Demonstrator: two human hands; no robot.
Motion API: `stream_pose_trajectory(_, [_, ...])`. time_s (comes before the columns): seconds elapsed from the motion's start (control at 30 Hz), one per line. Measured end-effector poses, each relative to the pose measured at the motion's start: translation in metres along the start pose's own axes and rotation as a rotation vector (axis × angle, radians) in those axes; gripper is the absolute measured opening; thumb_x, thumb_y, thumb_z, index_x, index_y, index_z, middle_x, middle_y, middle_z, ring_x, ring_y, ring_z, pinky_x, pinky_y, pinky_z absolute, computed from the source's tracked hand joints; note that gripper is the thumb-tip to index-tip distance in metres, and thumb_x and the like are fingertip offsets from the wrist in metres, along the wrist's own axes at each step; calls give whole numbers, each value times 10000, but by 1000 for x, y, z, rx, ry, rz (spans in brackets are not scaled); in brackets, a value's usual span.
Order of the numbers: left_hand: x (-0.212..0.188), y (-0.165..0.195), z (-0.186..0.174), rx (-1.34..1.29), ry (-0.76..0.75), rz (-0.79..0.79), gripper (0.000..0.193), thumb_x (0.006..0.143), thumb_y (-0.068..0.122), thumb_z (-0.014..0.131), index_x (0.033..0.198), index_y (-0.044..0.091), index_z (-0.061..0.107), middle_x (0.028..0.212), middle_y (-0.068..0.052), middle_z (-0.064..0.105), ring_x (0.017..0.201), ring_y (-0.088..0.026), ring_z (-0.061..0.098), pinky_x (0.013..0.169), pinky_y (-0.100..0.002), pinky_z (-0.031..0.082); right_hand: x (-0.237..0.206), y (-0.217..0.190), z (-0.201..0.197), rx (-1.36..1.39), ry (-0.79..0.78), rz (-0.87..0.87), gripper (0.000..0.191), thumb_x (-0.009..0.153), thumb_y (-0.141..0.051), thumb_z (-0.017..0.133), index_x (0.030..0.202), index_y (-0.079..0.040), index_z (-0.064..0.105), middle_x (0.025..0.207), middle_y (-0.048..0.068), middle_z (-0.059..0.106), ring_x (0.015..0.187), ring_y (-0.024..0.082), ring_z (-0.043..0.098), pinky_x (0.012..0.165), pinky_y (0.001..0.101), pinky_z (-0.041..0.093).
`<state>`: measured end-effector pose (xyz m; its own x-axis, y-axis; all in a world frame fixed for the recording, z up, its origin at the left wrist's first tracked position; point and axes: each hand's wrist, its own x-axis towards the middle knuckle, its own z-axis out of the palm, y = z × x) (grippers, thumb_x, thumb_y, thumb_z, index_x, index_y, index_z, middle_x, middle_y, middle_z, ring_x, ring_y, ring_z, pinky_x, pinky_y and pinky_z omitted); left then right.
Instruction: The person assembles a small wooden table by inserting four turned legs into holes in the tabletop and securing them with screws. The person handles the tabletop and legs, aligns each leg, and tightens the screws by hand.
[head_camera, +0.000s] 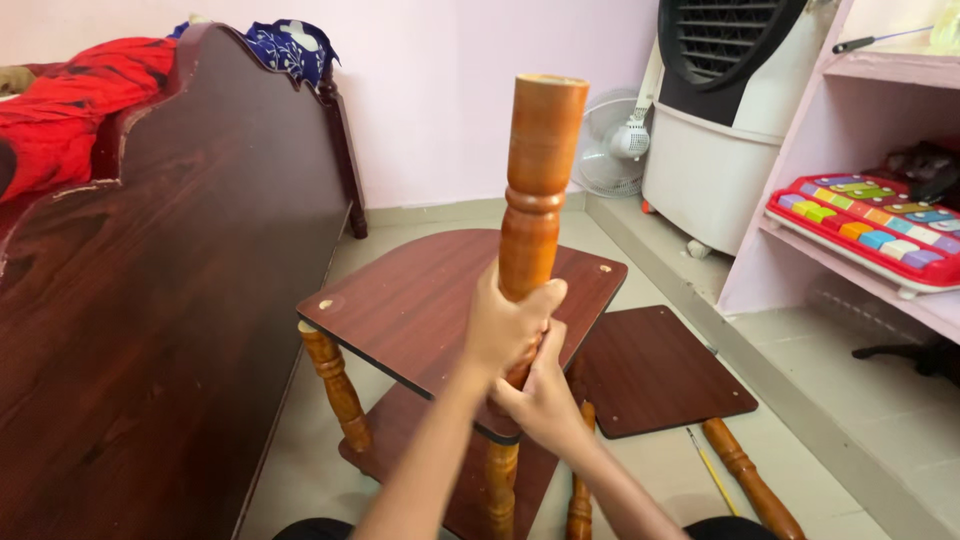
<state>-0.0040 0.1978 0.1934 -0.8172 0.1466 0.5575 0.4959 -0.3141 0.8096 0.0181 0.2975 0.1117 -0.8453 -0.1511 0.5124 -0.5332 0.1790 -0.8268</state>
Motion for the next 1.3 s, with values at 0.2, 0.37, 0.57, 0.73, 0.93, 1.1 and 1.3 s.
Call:
stream_pose_trajectory(0.2, [34,-7,-59,-426,-673,-63,310,873,268,778,958,45,580,738,-36,604,725,-178,636,985,-340,532,37,-13,-38,363,-483,264,678,760,-97,717,1381,13,469,1279,131,586,1211,200,578,1065,363,480])
stream_pose_trajectory(0.37, [-7,42,-9,506,133,373,543,741,312,805,1131,-6,602,986,-58,651,879,-200,663,821,-362,537,15,-4,-5,165,-181,105,826,778,-143,704,1510,-80,324,1354,80,579,1262,140,538,1090,330,431])
stream_pose_trajectory(0.57, [5,15,-14,-144,-186,30,404,828,244,778,1117,17,609,801,-20,610,661,-115,561,606,-284,502,7,-4,-3,81,-140,37,990,741,-159,783,1504,-92,155,1287,80,567,1210,158,567,1033,335,470])
stream_pose_trajectory(0.73, [28,2,-58,-890,-854,-181,275,889,168,739,1052,18,575,751,-56,619,670,-116,597,657,-259,513,42,4,-30,408,-621,141,564,843,-150,748,1317,73,538,1219,146,669,1183,250,633,1079,377,491])
stream_pose_trajectory(0.93, [-22,22,8,433,365,447,523,761,193,803,1169,18,527,883,-15,656,766,-70,641,679,-255,525,4,6,3,151,-98,-97,679,859,-170,703,1440,-56,372,1361,65,523,1265,165,511,1050,353,442])
stream_pose_trajectory(1.1, [14,2,-21,-253,-144,-116,389,777,145,792,1040,19,534,741,-38,545,591,-123,518,516,-305,418,6,-12,-10,163,-165,101,729,792,-142,714,1415,-70,343,1215,74,580,1163,165,578,1017,363,491])
stream_pose_trajectory(1.3, [19,10,-52,-442,-666,-217,354,800,186,800,980,32,537,761,-77,587,703,-152,609,677,-356,569,39,-11,-34,320,-531,222,622,753,-90,680,1339,4,497,1203,151,658,1166,235,639,1059,384,502])
